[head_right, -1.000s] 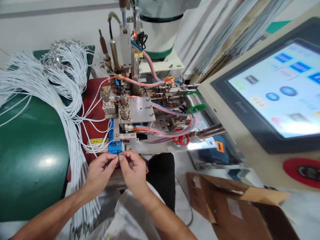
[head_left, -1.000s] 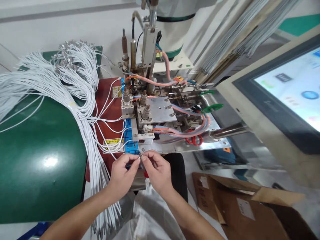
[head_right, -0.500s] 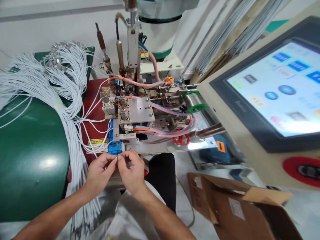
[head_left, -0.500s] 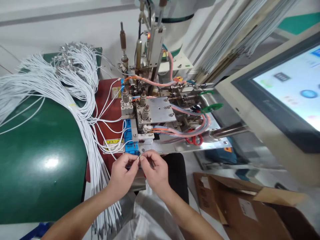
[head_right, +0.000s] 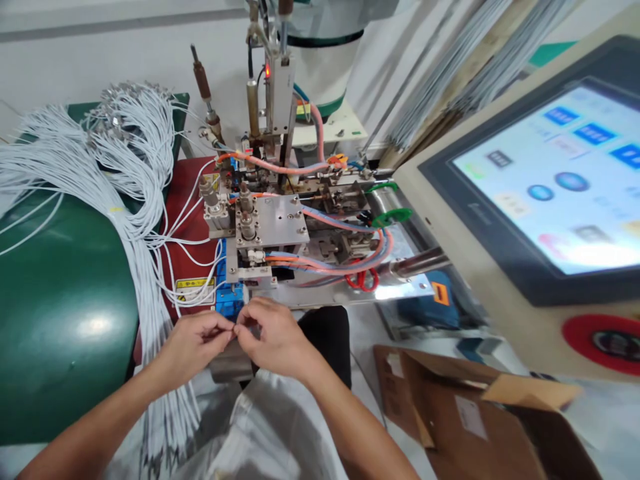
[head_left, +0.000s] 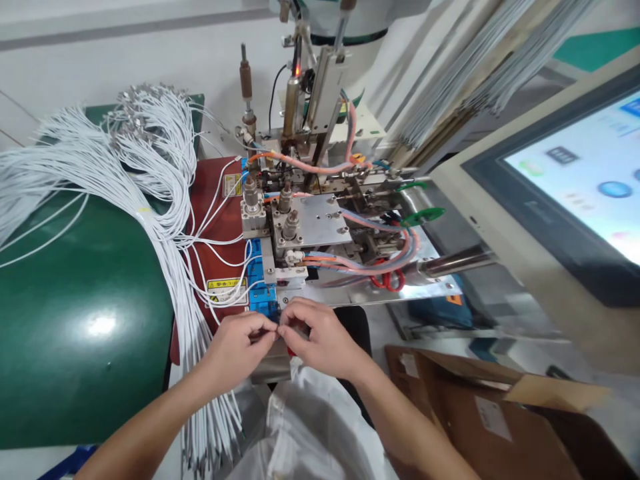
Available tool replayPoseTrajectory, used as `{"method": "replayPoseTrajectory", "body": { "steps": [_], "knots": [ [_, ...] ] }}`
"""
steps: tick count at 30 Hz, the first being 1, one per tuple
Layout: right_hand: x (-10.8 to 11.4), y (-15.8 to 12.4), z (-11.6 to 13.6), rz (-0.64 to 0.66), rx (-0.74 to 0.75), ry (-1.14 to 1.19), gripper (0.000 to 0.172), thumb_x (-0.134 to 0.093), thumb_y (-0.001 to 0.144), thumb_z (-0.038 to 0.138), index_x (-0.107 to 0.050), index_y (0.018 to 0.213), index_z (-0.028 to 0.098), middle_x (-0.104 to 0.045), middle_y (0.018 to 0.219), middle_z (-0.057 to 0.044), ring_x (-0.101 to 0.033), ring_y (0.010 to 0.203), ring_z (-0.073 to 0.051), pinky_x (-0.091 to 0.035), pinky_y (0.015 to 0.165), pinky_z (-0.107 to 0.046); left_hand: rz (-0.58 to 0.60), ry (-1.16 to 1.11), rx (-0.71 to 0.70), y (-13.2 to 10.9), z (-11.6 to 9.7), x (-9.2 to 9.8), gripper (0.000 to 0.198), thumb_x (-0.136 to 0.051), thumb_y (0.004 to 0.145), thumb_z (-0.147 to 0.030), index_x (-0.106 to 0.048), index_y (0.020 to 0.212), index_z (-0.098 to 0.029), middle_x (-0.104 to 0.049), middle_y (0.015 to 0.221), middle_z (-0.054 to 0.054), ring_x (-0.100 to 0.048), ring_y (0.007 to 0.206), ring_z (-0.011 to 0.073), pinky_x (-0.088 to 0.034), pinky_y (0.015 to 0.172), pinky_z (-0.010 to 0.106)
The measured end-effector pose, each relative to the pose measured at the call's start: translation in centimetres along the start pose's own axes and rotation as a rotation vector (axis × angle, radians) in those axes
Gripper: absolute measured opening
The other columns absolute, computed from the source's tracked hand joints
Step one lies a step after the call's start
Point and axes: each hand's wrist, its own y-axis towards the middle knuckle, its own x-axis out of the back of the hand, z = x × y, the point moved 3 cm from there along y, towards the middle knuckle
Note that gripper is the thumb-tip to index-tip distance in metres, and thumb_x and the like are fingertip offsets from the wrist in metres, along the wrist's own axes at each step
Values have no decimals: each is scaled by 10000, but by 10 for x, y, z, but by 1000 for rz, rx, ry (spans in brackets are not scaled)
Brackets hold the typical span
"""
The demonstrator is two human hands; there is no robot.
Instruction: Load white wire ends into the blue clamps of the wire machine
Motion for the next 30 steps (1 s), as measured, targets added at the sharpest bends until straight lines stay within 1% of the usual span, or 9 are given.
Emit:
{"method": "replayPoseTrajectory", "body": {
  "steps": [2, 6, 8, 12, 16, 23, 26, 28, 30],
  "knots": [
    [-3, 0, 0, 9, -30, 32, 100, -552, 717, 125, -570, 635, 179, -536, 601, 15, -495, 575, -113, -386, 542, -221, 2, -11, 13, -1, -1, 1, 127, -529, 753, -147, -639, 694, -171, -619, 641, -18, -539, 592, 97, -400, 565, 191],
    [-16, -5, -5, -317, -174, 202, 169, -531, 795, 227, -568, 639, 174, -540, 597, 8, -494, 553, -112, -398, 530, -231, -174, -272, 153, -3, 6, -4, 117, -538, 783, -250, -594, 750, -153, -572, 588, -27, -527, 512, 85, -417, 505, 182],
    [-24, -9, -6, -393, -186, 234, 183, -534, 798, 231, -570, 627, 175, -547, 596, 3, -501, 564, -117, -405, 541, -239, -219, -349, 186, -3, 8, -8, 125, -544, 786, -265, -579, 758, -148, -557, 575, -32, -538, 512, 84, -427, 510, 179],
    [-27, -13, -11, -350, -196, 234, 182, -546, 784, 221, -580, 611, 175, -556, 590, 0, -503, 567, -121, -402, 540, -242, -230, -390, 205, -2, 10, -11, 122, -558, 785, -266, -584, 775, -148, -553, 554, -38, -548, 519, 83, -436, 523, 172],
    [-18, -12, -15, -386, -232, 242, 93, -561, 769, 223, -618, 713, 175, -584, 651, -11, -518, 580, -125, -418, 540, -246, -198, -354, 180, -2, 12, -10, 121, -556, 789, -259, -607, 793, -149, -587, 595, -24, -555, 533, 84, -448, 544, 181],
    [-18, -10, -9, -370, -126, 89, 137, -542, 770, 180, -580, 639, 184, -586, 630, -15, -540, 604, -136, -427, 565, -250, -153, -251, 156, -1, 11, -8, 174, -537, 793, -282, -653, 810, -154, -628, 683, 7, -569, 539, 96, -464, 538, 196],
    [-20, -12, -14, -388, -90, -4, 141, -520, 791, 194, -562, 656, 189, -585, 648, -22, -547, 643, -148, -434, 599, -261, -111, -92, 114, 0, 10, 0, 210, -527, 801, -286, -663, 916, -175, -650, 722, 16, -581, 574, 112, -463, 541, 203],
    [-22, -12, -21, -365, -147, -20, 151, -497, 810, 217, -554, 672, 193, -579, 651, -20, -541, 637, -146, -432, 591, -256, -78, 61, 56, 0, 11, 7, 228, -514, 810, -251, -642, 992, -201, -659, 789, 19, -598, 653, 127, -473, 597, 216],
    [-25, -13, -29, -317, -248, 2, 162, -470, 827, 239, -552, 695, 194, -572, 646, -16, -534, 614, -141, -427, 568, -246, -56, 195, -9, 0, 14, 12, 216, -484, 824, -210, -627, 986, -214, -649, 846, 21, -602, 741, 142, -475, 671, 242]
  ]
}}
